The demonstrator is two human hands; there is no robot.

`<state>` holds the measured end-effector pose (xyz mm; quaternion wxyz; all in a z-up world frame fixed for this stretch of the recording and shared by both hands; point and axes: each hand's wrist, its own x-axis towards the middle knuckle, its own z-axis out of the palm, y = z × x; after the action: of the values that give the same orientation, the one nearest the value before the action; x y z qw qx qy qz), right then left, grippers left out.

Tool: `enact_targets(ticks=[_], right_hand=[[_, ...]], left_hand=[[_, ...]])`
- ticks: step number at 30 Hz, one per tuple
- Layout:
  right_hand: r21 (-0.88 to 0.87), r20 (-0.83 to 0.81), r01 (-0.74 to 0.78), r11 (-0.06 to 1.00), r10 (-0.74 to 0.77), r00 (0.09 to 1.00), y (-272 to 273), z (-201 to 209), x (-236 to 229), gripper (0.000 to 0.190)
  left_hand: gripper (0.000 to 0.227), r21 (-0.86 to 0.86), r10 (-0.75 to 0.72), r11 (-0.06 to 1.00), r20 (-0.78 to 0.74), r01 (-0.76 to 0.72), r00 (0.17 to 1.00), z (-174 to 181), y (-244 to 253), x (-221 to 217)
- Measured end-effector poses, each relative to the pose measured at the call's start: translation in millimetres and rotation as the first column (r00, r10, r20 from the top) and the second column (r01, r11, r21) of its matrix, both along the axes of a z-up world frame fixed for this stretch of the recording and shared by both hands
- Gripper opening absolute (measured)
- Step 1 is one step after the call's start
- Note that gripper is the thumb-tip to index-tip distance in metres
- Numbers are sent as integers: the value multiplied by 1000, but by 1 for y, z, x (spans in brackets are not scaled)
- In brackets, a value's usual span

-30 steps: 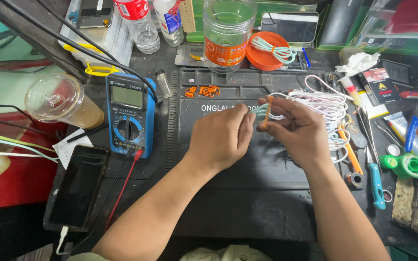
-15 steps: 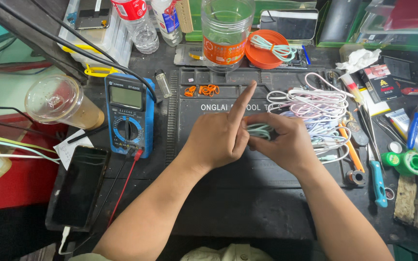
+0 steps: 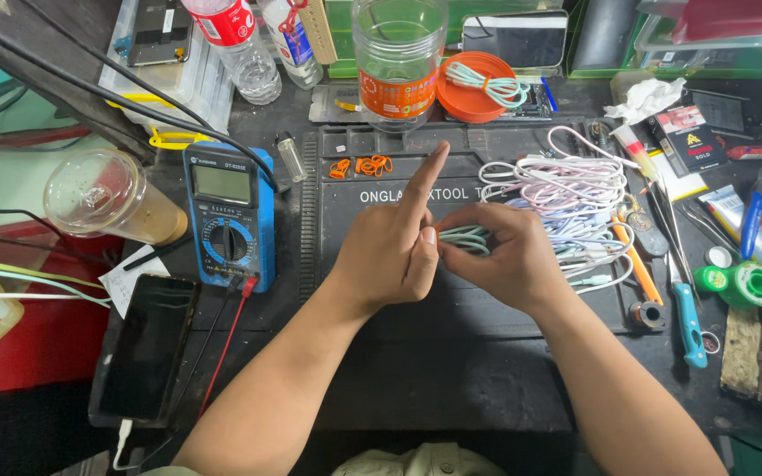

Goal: The person organizes a pile of USB cables on a workbench. They pick up individual cables, coil them by hand, and secure them with small orange rubber bands before placing them back on the table.

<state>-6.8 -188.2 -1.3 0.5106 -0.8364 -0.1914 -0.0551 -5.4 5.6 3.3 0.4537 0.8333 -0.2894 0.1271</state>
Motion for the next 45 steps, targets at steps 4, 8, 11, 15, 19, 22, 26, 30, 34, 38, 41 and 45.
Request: enact_targets(ticks=[4,8,11,15,19,22,26,30,34,38,41,45], right_hand=[[28,-19,-22,999,23,1000,3,1,0,25],[11,-7,-21,1000,21,1000,4,0,1,27],[-4,0,-29,1000,29,1000,6,7,-1,26],[9,8,-77,997,77,997,4,10,4,25],[91,-92,-85,992,93,991,-4,11,4,39],[127,-153,-109,986,128,980,-15,14,7,45],[220,-207,-113,969,160,965,-22,13,4,38],[26,-117,84,996,-81,990,-16,17,1,26],[-105,29,141,984,-139,990,-20,6,5,21],[-186,334,188,964,-118,935,-23,-6,10,19],[-213,434,211,954,-101,895,-25,-11,12,19],[-186,490,215,959,-100,866,-28,-10,12,20]], left_hand=[[83,-3,5,1000,0,-5,1000,0,-1,-1],[82,8,13,1000,-3,-13,1000,-2,-1,0],[82,0,10,1000,-23,-10,1000,-4,-2,-1],[82,8,1,1000,-35,-1,999,-2,-5,-3],[82,-1,-20,1000,-39,20,999,0,-6,-4],[79,-31,-6,1000,-41,5,999,4,-6,-4],[64,-145,-12,989,-282,-30,959,-3,-6,5],[36,-486,-222,864,-607,-135,763,-19,-15,12],[35,-586,-379,784,-711,-202,593,1,-13,5],[41,-598,-465,786,-739,-156,487,10,-14,2],[45,-592,-480,796,-744,-125,465,17,-15,0],[46,-605,-497,792,-716,-80,490,20,-16,-4]])
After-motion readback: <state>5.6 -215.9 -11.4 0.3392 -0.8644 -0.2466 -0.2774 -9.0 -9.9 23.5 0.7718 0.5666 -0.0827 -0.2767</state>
